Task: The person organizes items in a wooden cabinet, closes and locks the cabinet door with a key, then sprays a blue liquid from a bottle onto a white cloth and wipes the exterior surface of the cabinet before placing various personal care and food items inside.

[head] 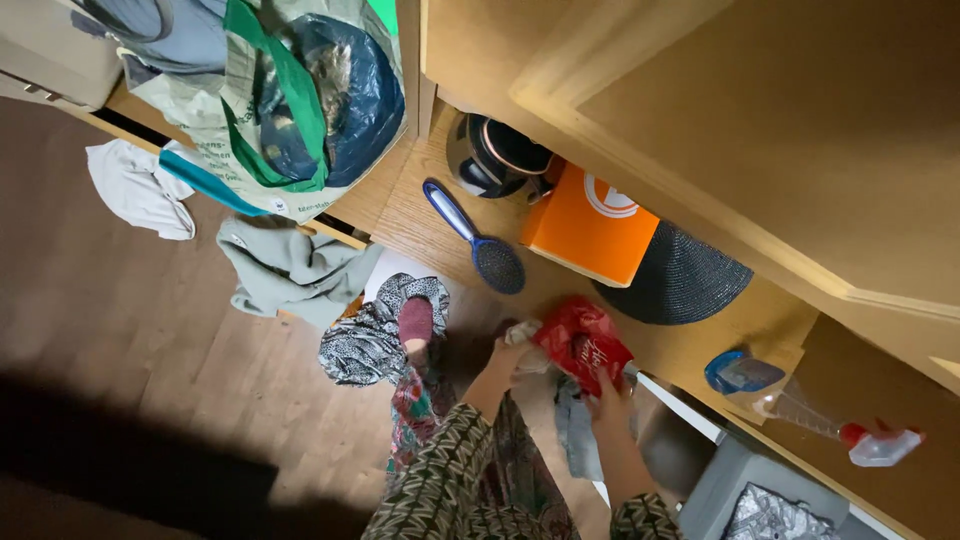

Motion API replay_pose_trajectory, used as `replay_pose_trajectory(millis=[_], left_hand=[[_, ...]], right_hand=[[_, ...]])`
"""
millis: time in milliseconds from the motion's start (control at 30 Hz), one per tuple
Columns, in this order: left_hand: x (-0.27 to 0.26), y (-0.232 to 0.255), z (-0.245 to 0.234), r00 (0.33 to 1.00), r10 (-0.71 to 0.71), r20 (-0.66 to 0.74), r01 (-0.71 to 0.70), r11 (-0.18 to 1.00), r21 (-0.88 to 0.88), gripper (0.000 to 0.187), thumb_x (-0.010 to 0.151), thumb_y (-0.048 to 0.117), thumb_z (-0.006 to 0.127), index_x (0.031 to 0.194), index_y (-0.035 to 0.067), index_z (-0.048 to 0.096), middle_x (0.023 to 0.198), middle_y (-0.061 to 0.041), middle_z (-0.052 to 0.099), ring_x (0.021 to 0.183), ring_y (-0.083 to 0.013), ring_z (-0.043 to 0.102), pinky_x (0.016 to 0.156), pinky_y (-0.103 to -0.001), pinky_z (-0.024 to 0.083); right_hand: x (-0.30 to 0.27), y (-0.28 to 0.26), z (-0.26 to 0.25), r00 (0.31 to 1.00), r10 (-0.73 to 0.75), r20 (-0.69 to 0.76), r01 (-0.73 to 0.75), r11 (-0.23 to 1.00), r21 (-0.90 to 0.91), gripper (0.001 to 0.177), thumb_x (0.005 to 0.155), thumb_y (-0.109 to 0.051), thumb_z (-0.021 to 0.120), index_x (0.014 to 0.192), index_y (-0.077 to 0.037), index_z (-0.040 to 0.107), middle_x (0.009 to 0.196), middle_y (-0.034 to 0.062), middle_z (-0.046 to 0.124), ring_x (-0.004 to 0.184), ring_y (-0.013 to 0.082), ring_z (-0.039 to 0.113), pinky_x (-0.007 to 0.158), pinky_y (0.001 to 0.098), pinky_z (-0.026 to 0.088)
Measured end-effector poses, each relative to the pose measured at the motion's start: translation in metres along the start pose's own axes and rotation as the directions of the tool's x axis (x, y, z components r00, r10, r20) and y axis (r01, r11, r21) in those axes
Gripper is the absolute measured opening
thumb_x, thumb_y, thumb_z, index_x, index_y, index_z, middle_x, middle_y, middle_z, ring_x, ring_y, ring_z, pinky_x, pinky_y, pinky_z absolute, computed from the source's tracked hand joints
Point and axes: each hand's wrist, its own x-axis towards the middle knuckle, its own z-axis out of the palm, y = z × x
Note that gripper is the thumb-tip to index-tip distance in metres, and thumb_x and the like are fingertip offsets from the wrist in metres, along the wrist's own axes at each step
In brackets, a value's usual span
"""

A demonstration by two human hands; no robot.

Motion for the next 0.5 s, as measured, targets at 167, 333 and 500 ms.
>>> replay_pose_trajectory(millis=[167, 333, 500], left_hand=[[0.025, -0.007, -0.087, 0.903, 0.307, -0.301, -0.277, 0.951, 0.139, 0.079, 0.087, 0.043, 0.072, 0.149, 0.011, 0.034, 0.127, -0.028, 0.06, 0.111, -0.0424, 0.063, 0.091, -0.051, 0.052], [0.053, 0.037, -0.155, 0.664, 0.54, -0.518, -0.479, 0.839, 0.26, 0.087, 0.077, 0.049, 0.079, 0.14, 0.001, 0.042, 0.119, -0.03, 0.067, 0.106, -0.0408, 0.067, 0.089, -0.046, 0.053], [0.033, 0.145, -0.178, 0.432, 0.782, -0.45, -0.76, 0.584, 0.286, 0.091, 0.069, 0.05, 0.09, 0.132, -0.001, 0.049, 0.12, -0.026, 0.07, 0.111, -0.0367, 0.071, 0.097, -0.041, 0.055]], right_hand=[[0.017, 0.002, 0.0, 0.996, -0.092, -0.013, 0.092, 0.995, -0.025, 0.068, 0.08, -0.013, 0.078, 0.141, -0.013, 0.047, 0.133, 0.0098, 0.062, 0.114, 0.0299, 0.066, 0.085, 0.0483, 0.061], [-0.028, -0.049, 0.032, 0.967, -0.255, 0.019, 0.255, 0.956, -0.144, 0.07, 0.079, -0.008, 0.075, 0.144, -0.011, 0.047, 0.132, 0.0128, 0.064, 0.114, 0.031, 0.066, 0.09, 0.0432, 0.058], [-0.064, -0.088, 0.047, 0.864, -0.498, 0.074, 0.479, 0.77, -0.422, 0.059, 0.085, -0.01, 0.073, 0.141, -0.003, 0.055, 0.129, 0.0173, 0.067, 0.113, 0.0329, 0.064, 0.096, 0.037, 0.052]])
